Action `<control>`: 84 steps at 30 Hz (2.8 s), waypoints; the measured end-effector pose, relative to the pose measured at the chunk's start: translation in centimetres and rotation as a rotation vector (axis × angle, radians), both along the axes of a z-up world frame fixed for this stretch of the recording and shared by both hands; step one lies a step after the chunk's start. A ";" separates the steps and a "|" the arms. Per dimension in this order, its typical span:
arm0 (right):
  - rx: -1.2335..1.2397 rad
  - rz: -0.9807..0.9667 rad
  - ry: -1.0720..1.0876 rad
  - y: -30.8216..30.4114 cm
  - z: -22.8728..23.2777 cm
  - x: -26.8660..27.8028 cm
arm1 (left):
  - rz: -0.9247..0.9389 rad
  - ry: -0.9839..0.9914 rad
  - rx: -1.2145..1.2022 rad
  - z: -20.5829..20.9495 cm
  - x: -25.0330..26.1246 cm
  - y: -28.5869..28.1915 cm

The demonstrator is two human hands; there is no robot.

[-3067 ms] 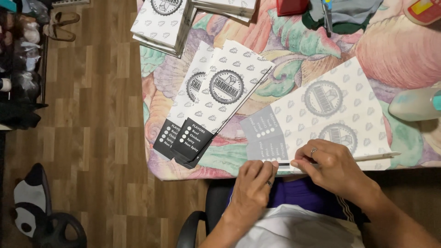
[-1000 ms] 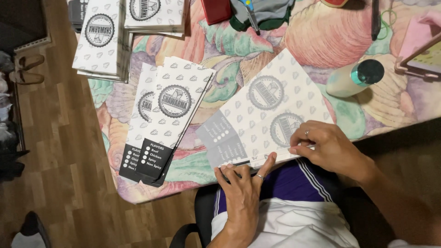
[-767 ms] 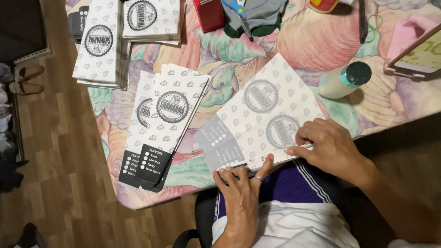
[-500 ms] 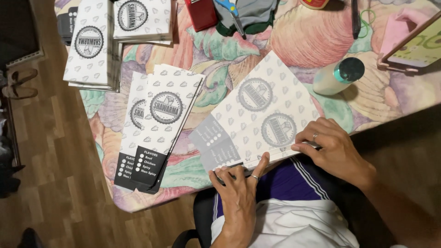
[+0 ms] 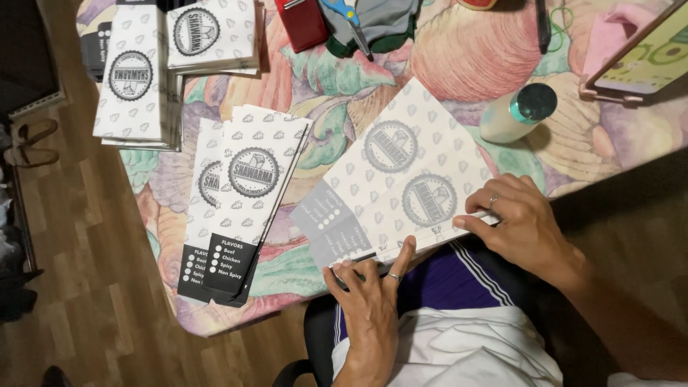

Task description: Folding paper food wraps and applying circular stickers to seal them on a table.

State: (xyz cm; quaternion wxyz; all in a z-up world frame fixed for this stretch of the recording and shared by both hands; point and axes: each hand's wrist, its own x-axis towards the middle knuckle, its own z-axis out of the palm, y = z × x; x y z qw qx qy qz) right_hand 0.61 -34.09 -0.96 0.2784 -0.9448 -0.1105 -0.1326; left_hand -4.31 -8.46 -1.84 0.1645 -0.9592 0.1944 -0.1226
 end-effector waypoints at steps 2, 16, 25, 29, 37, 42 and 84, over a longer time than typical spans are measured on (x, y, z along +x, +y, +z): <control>0.006 -0.015 0.011 -0.3 0.0 -0.3 | -0.009 -0.005 -0.006 -0.1 0.0 0.1; 0.020 -0.233 0.301 -3.4 -0.4 -1.3 | 0.001 -0.006 -0.010 -0.7 -0.3 0.2; 0.169 -0.175 0.139 -2.6 0.0 -2.1 | -0.019 0.036 -0.057 -0.2 -0.2 0.4; 0.121 -0.101 0.064 -3.1 -0.4 -2.3 | 0.001 -0.017 -0.080 -0.6 -0.4 0.4; 0.007 0.008 -0.066 -0.5 -0.3 -1.0 | -0.023 0.029 -0.118 0.1 -0.2 0.2; 0.108 0.019 0.020 0.1 -0.8 -0.5 | -0.016 0.034 -0.110 -0.2 -0.4 0.3; 0.187 0.184 -0.136 0.5 0.4 -1.8 | 0.000 0.045 -0.187 -0.3 -0.1 0.3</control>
